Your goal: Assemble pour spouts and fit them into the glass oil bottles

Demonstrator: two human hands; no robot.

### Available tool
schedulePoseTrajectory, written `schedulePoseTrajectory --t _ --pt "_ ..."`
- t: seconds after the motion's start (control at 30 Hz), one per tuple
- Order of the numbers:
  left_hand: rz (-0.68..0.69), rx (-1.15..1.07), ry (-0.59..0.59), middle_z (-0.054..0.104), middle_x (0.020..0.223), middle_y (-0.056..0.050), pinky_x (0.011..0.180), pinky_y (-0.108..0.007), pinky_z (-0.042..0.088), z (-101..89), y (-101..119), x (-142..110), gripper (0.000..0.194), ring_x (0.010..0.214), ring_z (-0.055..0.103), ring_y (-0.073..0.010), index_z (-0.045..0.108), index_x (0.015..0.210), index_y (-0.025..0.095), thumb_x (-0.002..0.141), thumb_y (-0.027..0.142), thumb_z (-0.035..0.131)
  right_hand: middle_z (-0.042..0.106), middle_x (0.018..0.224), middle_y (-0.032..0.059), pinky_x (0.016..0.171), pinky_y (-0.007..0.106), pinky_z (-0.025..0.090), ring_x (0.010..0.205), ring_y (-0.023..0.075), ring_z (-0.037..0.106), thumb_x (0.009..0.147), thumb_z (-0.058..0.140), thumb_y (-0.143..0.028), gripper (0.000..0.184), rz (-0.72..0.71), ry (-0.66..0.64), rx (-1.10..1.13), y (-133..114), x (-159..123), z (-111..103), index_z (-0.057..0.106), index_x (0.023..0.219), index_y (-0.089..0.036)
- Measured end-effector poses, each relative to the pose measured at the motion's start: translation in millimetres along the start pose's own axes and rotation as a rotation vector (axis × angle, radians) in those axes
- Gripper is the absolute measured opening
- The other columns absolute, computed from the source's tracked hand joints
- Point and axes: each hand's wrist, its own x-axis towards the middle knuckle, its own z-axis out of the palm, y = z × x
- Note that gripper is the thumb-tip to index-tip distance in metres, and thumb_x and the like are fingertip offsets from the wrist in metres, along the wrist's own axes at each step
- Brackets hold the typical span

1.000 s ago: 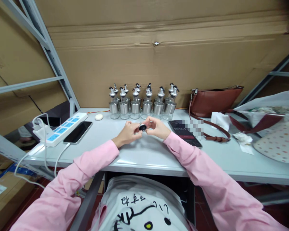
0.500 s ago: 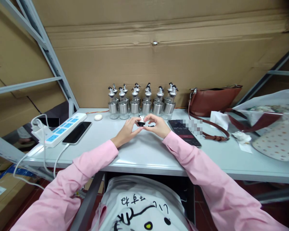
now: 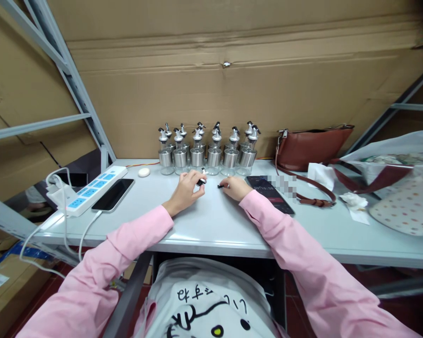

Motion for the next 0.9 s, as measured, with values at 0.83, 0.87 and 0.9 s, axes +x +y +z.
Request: schedulePoseTrajectory --t 0.83,0.87,0.9 --pt "-0.027 -0.059 -0.007 0.062 0.105 -0.005 0.09 -0.034 0.034 6.7 -3.5 -2.6 0.046 0.098 0.058 -0.0187 0.038 0.111 0.019 0.067 0.009 0.048 0.065 0.065 -0.0004 0.067 0.028 0.049 0.062 0.0102 0.061 0.043 0.083 -0.031 0.037 0.199 -0.077 1.358 -37.5 -5.5 -21.6 0.068 0.073 -0.016" --pt "-0.018 -0.068 0.0 0.062 0.104 -0.005 0.091 -0.034 0.034 6.8 -3.6 -2.5 0.048 0.098 0.058 -0.0187 0.037 0.113 0.019 0.068 0.009 0.048 0.065 0.065 -0.0007 0.067 0.027 0.049 0.062 0.0099 0.061 0.042 0.084 -0.03 0.036 0.209 -0.083 1.377 -38.0 -5.8 -21.8 0.068 0.072 -0.016" --pt "-0.012 -0.076 0.007 0.063 0.104 -0.005 0.091 -0.034 0.034 6.8 -3.5 -2.4 0.049 0.099 0.058 -0.0186 0.036 0.114 0.019 0.068 0.009 0.048 0.065 0.064 -0.001 0.067 0.027 0.05 0.061 0.0094 0.061 0.041 0.085 -0.03 0.036 0.22 -0.086 1.394 -38.4 -5.9 -22.1 0.068 0.071 -0.016"
